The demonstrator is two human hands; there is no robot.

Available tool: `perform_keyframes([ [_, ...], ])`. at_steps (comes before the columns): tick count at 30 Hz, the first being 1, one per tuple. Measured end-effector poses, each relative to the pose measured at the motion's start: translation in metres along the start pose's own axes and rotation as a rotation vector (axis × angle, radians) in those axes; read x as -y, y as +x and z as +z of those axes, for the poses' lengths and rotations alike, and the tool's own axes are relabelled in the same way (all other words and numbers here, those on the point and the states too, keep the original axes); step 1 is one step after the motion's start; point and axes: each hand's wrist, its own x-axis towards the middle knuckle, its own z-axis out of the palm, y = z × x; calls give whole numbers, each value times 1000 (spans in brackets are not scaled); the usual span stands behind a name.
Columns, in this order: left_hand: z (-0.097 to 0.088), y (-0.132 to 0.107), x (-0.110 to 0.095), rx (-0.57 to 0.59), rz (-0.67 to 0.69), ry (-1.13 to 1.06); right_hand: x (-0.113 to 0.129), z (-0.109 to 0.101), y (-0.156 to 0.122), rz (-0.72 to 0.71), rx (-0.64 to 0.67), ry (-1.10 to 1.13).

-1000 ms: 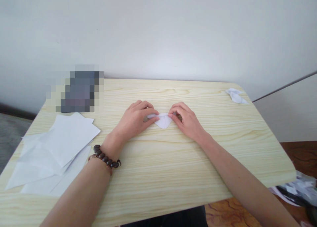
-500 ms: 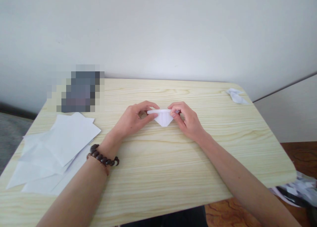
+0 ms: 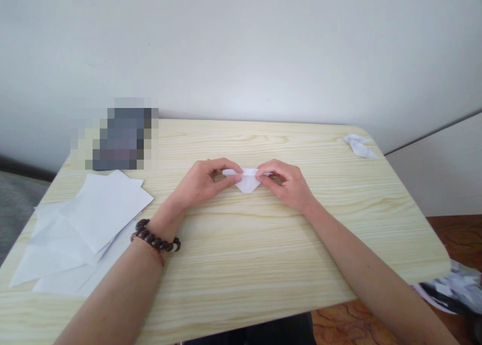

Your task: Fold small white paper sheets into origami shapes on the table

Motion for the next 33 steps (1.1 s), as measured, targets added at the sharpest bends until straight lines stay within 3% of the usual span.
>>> perform_keyframes([
  [7, 4, -1, -6, 29, 52, 1, -1, -1, -2, 54, 20, 117],
  [15, -2, -2, -10, 52, 4, -76, -2, -1, -4, 142, 31, 188],
  [19, -3, -2, -9, 71, -40, -120, 1, -3, -4, 139, 48, 172],
  [23, 0, -1, -7, 20, -75, -133, 5, -5, -3, 83, 54, 116],
  [33, 3, 2, 1, -31, -37, -118, 1, 0, -4, 87, -21, -3],
])
